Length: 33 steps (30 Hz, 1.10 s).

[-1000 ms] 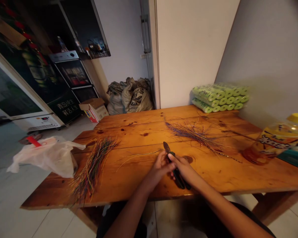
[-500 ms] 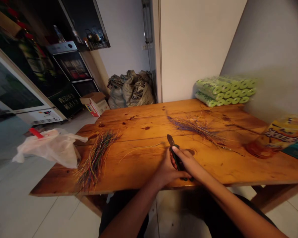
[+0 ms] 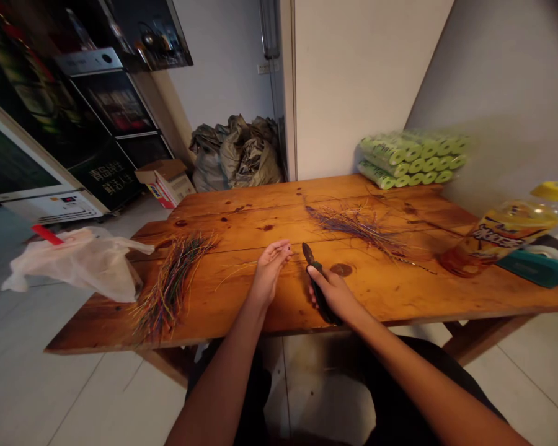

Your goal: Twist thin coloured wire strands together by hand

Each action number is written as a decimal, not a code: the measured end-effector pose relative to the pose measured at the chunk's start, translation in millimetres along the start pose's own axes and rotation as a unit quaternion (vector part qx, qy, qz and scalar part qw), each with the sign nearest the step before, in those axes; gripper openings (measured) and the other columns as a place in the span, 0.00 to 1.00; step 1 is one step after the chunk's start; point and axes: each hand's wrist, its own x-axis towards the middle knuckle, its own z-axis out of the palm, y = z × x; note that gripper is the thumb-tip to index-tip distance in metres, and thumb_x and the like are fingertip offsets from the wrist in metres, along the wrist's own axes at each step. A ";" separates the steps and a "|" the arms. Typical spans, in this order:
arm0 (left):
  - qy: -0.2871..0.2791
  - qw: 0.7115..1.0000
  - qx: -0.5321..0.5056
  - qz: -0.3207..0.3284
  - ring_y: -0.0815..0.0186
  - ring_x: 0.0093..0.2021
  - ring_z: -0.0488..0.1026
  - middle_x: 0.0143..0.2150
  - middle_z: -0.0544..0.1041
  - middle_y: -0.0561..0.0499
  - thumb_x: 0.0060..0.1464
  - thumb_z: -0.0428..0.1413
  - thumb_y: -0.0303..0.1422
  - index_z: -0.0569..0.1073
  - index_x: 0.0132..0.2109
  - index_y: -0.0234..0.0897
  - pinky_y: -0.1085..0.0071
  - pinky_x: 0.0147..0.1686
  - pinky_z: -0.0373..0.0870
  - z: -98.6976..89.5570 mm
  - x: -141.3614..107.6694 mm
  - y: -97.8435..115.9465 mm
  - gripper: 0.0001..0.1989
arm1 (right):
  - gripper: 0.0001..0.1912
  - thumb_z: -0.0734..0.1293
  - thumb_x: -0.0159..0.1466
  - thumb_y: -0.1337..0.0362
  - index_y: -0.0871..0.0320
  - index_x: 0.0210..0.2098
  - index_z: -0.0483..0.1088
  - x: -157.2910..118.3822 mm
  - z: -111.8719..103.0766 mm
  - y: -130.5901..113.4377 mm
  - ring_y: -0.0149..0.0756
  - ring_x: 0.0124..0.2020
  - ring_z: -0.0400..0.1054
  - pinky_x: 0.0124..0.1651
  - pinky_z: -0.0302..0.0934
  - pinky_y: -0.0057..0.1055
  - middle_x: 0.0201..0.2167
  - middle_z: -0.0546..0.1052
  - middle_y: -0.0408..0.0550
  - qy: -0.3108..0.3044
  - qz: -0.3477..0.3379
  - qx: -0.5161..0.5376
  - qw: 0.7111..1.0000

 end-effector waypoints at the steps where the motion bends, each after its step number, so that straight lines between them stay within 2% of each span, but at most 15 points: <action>1: 0.016 1.000 0.007 0.009 0.74 0.34 0.71 0.34 0.75 0.52 0.42 0.62 0.32 0.75 0.35 0.36 0.76 0.40 0.64 -2.5 2.2 -0.3 0.10 | 0.22 0.57 0.59 0.44 0.57 0.24 0.58 -0.4 1.2 0.2 0.25 0.13 0.58 0.16 0.55 0.24 0.14 0.63 0.37 -0.002 0.001 -0.003 1.000; 4: 0.051 0.998 0.014 0.025 0.74 0.30 0.70 0.29 0.75 0.53 0.37 0.64 0.32 0.75 0.30 0.34 0.76 0.37 0.65 -7.3 5.3 -3.0 0.10 | 0.22 0.58 0.59 0.45 0.57 0.24 0.58 0.6 2.1 0.5 0.25 0.14 0.59 0.17 0.55 0.23 0.15 0.63 0.37 0.001 0.007 0.001 1.000; 8: 0.087 0.996 -0.007 0.032 0.74 0.28 0.71 0.28 0.76 0.53 0.34 0.65 0.33 0.75 0.31 0.33 0.74 0.36 0.65 -8.9 6.6 -4.4 0.13 | 0.22 0.60 0.56 0.43 0.58 0.26 0.60 5.7 -1.7 2.3 0.26 0.16 0.62 0.18 0.57 0.23 0.18 0.67 0.40 -0.002 0.019 0.020 1.000; 14: 0.109 0.993 -0.016 0.052 0.74 0.29 0.72 0.28 0.76 0.53 0.36 0.64 0.31 0.73 0.35 0.34 0.74 0.37 0.65 -9.4 8.0 -2.3 0.14 | 0.22 0.62 0.56 0.44 0.58 0.29 0.63 8.8 -8.4 0.8 0.29 0.20 0.66 0.21 0.61 0.26 0.24 0.72 0.46 -0.015 0.067 0.084 0.994; 17: 0.116 0.990 -0.006 0.074 0.72 0.32 0.73 0.30 0.77 0.52 0.39 0.63 0.31 0.71 0.39 0.35 0.74 0.39 0.65 -8.9 7.7 -1.6 0.17 | 0.20 0.63 0.56 0.46 0.59 0.31 0.64 5.0 -7.2 -4.0 0.31 0.24 0.68 0.24 0.63 0.27 0.29 0.74 0.49 -0.024 0.063 0.089 0.994; 20: 0.128 0.987 0.005 0.093 0.72 0.32 0.73 0.29 0.77 0.53 0.40 0.62 0.31 0.70 0.38 0.35 0.73 0.39 0.65 -6.9 7.1 -2.5 0.14 | 0.21 0.63 0.56 0.46 0.59 0.33 0.65 1.0 -2.8 -6.5 0.32 0.27 0.69 0.26 0.64 0.28 0.33 0.75 0.51 -0.042 0.058 0.075 0.995; 26: 0.106 0.990 -0.008 0.095 0.73 0.31 0.73 0.28 0.76 0.54 0.39 0.62 0.30 0.71 0.28 0.34 0.74 0.38 0.65 -4.1 6.7 -7.9 0.08 | 0.21 0.62 0.57 0.46 0.58 0.36 0.66 -0.3 10.2 -1.5 0.32 0.27 0.67 0.25 0.63 0.28 0.34 0.74 0.49 -0.057 0.061 0.056 0.995; 33: 0.086 0.993 0.026 0.080 0.71 0.34 0.72 0.30 0.77 0.53 0.43 0.61 0.32 0.76 0.30 0.36 0.73 0.41 0.64 -7.3 5.2 -12.2 0.06 | 0.22 0.62 0.56 0.45 0.60 0.31 0.67 -1.8 16.7 -7.5 0.29 0.23 0.65 0.24 0.61 0.27 0.30 0.73 0.48 -0.053 0.054 0.049 0.996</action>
